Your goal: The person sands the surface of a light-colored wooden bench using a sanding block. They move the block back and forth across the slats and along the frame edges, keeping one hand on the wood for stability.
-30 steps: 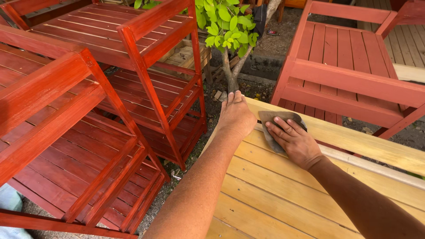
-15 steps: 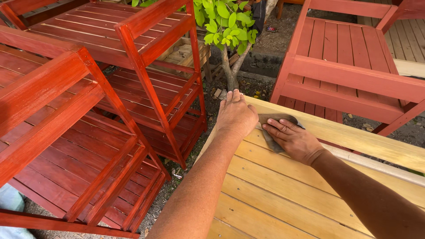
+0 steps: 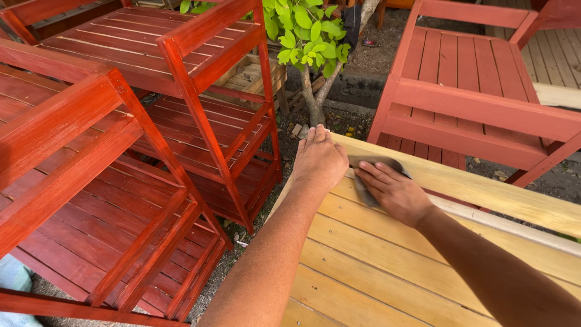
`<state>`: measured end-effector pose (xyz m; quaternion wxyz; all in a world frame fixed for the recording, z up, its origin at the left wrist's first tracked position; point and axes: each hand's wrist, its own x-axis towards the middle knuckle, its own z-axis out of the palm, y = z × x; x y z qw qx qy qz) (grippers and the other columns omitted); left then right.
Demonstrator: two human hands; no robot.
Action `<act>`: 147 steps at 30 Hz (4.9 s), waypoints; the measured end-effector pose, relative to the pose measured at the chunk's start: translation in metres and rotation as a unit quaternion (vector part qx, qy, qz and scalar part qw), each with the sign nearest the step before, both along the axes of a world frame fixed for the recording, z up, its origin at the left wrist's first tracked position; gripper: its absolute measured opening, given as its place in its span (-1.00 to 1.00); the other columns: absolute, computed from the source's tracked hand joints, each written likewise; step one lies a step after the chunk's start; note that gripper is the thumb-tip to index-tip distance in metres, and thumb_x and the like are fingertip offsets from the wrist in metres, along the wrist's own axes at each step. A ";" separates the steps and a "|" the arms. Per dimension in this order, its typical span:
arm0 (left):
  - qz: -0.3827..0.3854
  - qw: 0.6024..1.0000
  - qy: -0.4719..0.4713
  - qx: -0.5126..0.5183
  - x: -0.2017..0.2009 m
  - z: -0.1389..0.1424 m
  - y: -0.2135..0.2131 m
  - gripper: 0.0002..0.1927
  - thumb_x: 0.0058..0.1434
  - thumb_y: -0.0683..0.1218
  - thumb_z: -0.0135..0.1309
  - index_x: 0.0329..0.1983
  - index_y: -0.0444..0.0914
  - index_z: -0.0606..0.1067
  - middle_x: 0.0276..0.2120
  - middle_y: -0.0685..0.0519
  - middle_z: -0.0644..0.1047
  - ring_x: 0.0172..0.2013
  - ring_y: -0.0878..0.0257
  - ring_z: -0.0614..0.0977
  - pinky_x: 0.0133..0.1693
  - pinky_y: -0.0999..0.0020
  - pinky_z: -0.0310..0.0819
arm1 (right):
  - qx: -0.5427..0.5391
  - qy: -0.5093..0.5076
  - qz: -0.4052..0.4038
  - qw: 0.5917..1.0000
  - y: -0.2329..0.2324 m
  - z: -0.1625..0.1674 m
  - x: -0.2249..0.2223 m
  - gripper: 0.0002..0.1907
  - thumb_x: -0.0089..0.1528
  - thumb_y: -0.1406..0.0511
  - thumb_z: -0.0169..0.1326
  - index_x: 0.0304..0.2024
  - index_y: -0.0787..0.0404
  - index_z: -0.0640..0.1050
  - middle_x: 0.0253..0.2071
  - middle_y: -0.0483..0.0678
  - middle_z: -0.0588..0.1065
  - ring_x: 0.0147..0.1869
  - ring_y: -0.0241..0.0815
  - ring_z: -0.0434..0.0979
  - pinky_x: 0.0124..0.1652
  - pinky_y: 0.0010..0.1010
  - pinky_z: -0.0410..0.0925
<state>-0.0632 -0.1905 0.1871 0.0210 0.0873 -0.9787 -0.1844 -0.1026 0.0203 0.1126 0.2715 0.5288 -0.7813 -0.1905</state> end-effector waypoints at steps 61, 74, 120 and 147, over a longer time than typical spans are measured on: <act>-0.082 0.989 0.117 -0.034 -0.027 -0.049 0.136 -0.40 0.30 -0.07 -0.26 0.45 -0.23 0.23 0.51 0.04 0.09 0.52 0.16 -0.09 0.47 0.12 -0.40 | -0.376 0.007 -0.245 0.894 0.264 -0.003 0.082 -0.36 0.14 0.46 0.10 0.31 0.09 0.50 0.47 0.16 0.31 0.57 0.22 0.16 0.44 0.12 0.04; -0.086 0.990 0.114 -0.001 -0.028 -0.044 0.132 -0.41 0.44 0.09 -0.51 0.44 -0.14 0.29 0.50 0.11 0.16 0.51 0.17 0.01 0.48 0.10 -0.29 | -0.362 -0.152 -0.176 0.903 0.108 -0.010 0.009 -0.36 0.17 0.45 0.06 0.34 0.10 0.44 0.39 -0.04 0.39 0.49 -0.02 0.25 0.42 -0.11 0.04; -0.087 0.993 0.073 -0.044 -0.005 -0.035 0.044 -0.13 0.16 -0.36 -0.11 0.55 -0.11 0.00 0.56 0.11 -0.10 0.52 0.24 -0.18 0.47 0.24 -0.42 | -0.428 -0.108 -0.358 0.823 0.190 -0.005 0.032 -0.46 0.23 0.43 0.05 0.29 0.10 0.49 0.32 0.01 0.45 0.42 0.08 0.35 0.37 -0.12 0.17; -0.130 0.989 0.006 -0.076 0.028 -0.008 0.244 -0.17 0.28 -0.21 -0.06 0.58 -0.14 -0.09 0.57 0.02 -0.11 0.54 0.10 -0.17 0.47 0.17 -0.36 | -0.464 -0.047 -0.360 0.808 0.328 -0.031 0.027 -0.57 0.25 0.47 0.01 0.16 0.15 0.60 0.24 0.03 0.53 0.42 0.10 0.41 0.41 -0.10 0.16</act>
